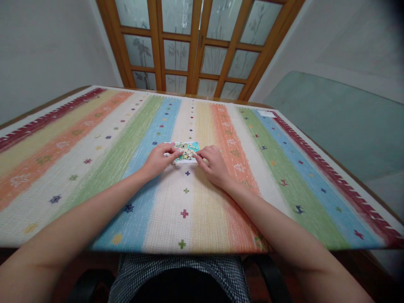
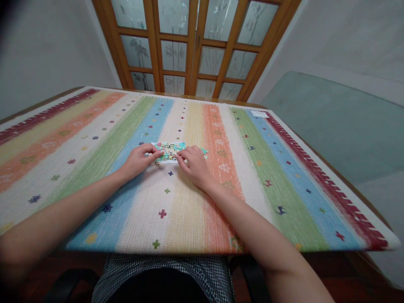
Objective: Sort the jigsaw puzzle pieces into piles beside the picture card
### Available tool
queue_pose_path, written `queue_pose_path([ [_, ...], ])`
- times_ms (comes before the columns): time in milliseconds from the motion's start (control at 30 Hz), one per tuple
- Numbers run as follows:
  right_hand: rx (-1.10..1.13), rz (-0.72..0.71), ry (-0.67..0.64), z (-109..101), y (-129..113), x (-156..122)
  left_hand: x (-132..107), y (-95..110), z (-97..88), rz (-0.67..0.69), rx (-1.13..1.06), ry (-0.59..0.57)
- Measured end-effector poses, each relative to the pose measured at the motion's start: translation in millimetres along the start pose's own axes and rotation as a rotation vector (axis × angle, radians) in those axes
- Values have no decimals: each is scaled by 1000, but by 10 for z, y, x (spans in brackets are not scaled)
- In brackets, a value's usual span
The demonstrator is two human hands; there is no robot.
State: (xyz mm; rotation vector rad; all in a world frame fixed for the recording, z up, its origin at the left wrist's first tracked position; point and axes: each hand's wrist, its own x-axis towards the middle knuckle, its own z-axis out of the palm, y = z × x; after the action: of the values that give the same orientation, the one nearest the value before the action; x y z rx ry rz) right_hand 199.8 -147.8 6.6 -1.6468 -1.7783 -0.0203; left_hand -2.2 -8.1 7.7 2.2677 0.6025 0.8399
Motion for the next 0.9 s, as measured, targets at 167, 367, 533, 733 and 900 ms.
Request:
queue_pose_path([
  [167,106,-36,-62,102,-133,-33,-40,86,79,50,16,-59],
  [367,197,26,-56,138,-206,-39,-64,97,109,123,59,-99],
  [533,257,63,-40,141,-182,-29,-61,66,97,161,103,-88],
  [733,234,171,101,38,45,-7,-1,-179,-39,153,237,-23],
  [900,88,246,255,-144,550,6,56,-401,-166,83,286,77],
])
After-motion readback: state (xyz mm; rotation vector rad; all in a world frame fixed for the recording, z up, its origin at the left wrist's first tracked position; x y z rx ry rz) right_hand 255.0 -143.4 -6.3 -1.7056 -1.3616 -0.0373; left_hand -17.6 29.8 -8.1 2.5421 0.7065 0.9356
